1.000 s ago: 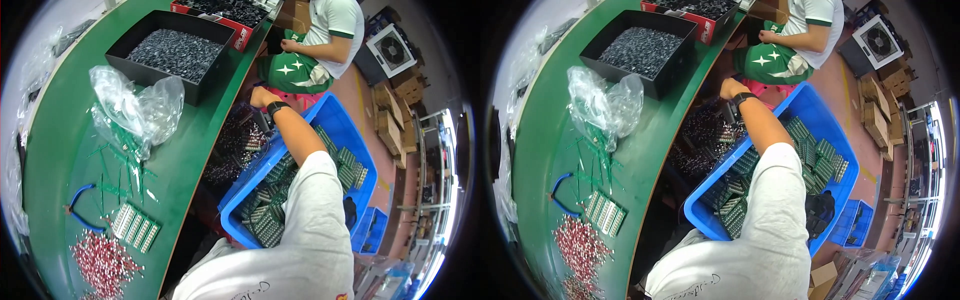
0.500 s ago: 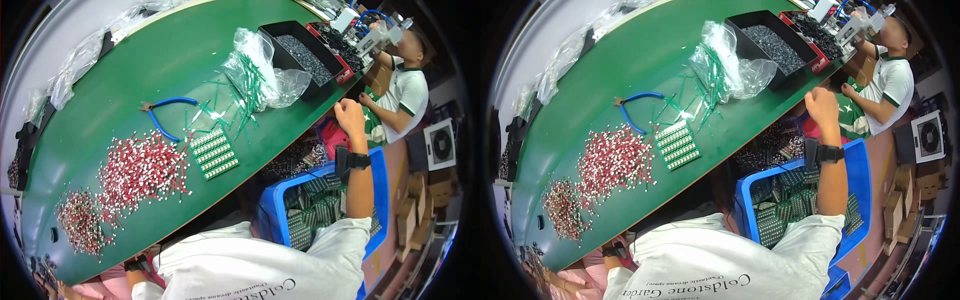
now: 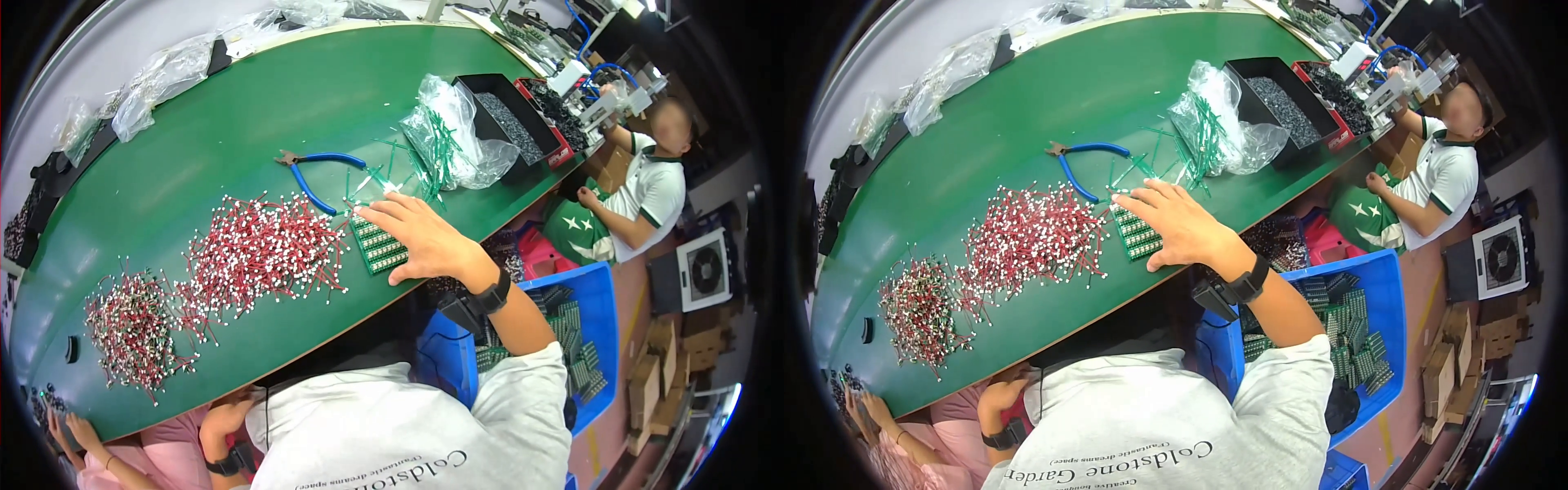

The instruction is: The person picks up a circuit board and inserts red and white wires into it one by one. After filling the board with wires, the person places it into a blue bin and begins the process again with a new board.

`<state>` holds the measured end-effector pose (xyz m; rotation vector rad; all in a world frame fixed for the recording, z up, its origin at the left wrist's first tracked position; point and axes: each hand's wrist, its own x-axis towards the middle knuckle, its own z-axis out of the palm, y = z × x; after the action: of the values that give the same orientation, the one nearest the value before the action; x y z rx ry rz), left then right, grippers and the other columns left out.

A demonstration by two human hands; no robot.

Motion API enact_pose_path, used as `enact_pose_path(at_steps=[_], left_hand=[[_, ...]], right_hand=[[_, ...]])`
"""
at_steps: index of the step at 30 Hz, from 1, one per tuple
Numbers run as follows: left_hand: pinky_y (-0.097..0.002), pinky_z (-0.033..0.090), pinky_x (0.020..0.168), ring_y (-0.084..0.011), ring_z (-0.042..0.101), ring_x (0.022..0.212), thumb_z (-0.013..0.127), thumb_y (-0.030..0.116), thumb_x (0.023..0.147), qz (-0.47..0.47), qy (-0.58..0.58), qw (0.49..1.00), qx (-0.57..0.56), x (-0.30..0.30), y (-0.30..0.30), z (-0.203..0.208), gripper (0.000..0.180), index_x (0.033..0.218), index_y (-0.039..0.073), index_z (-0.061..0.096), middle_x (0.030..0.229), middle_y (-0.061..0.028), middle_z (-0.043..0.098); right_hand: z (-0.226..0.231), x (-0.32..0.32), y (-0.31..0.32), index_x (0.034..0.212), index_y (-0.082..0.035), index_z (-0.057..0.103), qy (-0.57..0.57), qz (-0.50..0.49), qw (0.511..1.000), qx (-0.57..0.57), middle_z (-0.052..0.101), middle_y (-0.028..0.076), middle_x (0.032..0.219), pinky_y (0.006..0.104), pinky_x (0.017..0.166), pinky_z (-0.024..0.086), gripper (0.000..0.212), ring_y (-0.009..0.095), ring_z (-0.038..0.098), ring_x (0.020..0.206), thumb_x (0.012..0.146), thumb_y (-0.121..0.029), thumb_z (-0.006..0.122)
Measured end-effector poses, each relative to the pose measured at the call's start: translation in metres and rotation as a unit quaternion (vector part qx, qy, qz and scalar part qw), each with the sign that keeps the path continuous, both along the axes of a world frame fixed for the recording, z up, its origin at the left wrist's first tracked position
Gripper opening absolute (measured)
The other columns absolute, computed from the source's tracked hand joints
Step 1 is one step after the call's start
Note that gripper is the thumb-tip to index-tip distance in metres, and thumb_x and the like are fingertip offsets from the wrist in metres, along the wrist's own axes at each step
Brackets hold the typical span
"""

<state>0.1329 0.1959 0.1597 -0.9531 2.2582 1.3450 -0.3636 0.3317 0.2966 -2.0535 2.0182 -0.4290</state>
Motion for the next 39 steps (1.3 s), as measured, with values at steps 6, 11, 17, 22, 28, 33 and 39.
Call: enact_pose_path(at_steps=[6,11,17,22,28,33,39], left_hand=[[-0.0371,0.044,0.103,-0.0342,0.058,0.121,0.062,0.026,0.094,-0.088,0.168,0.971,0.149,-0.047,0.018,0.090,0.051,0.134,-0.004,0.053,0.129,-0.0231,0.061],[-0.0391,0.042,0.105,-0.0351,0.058,0.123,0.063,0.023,0.092,-0.207,0.293,0.898,0.256,-0.069,0.003,0.111,0.057,0.140,-0.003,0.048,0.132,-0.0233,0.059],[-0.0438,0.035,0.112,-0.0345,0.047,0.134,0.077,0.039,0.079,0.189,0.441,0.731,0.486,-0.117,0.025,0.125,0.105,0.156,0.002,0.015,0.147,-0.0241,0.042],[-0.0452,0.036,0.114,-0.0313,0.040,0.139,0.077,0.048,0.075,0.309,0.499,0.664,0.464,-0.125,0.014,0.129,0.117,0.157,0.005,0.006,0.151,-0.0160,0.033],[-0.0542,0.055,0.093,-0.0392,0.055,0.122,0.068,0.037,0.078,0.376,0.526,0.610,0.457,-0.109,-0.005,0.115,0.095,0.153,0.006,0.019,0.138,-0.0269,0.047],[-0.0558,0.058,0.086,-0.0401,0.058,0.118,0.066,0.031,0.078,0.372,0.542,0.633,0.410,-0.108,-0.011,0.112,0.095,0.153,0.003,0.017,0.132,-0.0298,0.049],[-0.0489,0.060,0.083,-0.0380,0.063,0.109,0.063,0.025,0.077,0.382,0.532,0.660,0.368,-0.110,-0.016,0.105,0.089,0.151,0.000,0.021,0.123,-0.0284,0.056]], right_hand=[[0.023,-0.003,-0.004,0.148,-0.012,0.041,-0.116,-0.021,0.993,0.000,0.053,0.017,0.135,0.0439,0.109,0.038,0.100,0.036,0.048,0.129,0.060,-0.022,0.089],[0.044,0.008,-0.013,0.144,-0.007,0.044,-0.160,-0.061,0.980,-0.098,0.057,0.016,0.131,0.0381,0.104,0.044,0.095,0.028,0.057,0.120,0.063,-0.023,0.089],[0.053,0.129,-0.035,0.136,-0.011,0.055,-0.100,0.123,0.973,-0.168,0.054,0.018,0.133,0.0462,0.101,0.045,0.075,0.036,0.055,0.122,0.069,-0.028,0.084],[0.033,0.195,-0.061,0.133,-0.019,0.058,-0.051,0.233,0.955,-0.174,0.054,0.017,0.134,0.0462,0.102,0.044,0.062,0.033,0.054,0.124,0.075,-0.027,0.079],[0.020,0.164,-0.087,0.128,-0.007,0.060,-0.148,0.112,0.963,-0.196,0.058,0.014,0.128,0.0450,0.098,0.046,0.060,0.034,0.057,0.118,0.074,-0.022,0.080],[-0.007,0.100,-0.100,0.104,-0.006,0.071,-0.114,-0.081,0.971,-0.193,0.067,0.014,0.096,0.0374,0.080,0.052,0.025,0.030,0.064,0.092,0.080,-0.002,0.068],[-0.017,0.081,-0.119,0.103,-0.006,0.071,-0.067,-0.069,0.975,-0.202,0.065,0.012,0.092,0.0380,0.077,0.050,0.023,0.030,0.063,0.089,0.081,-0.003,0.068]])
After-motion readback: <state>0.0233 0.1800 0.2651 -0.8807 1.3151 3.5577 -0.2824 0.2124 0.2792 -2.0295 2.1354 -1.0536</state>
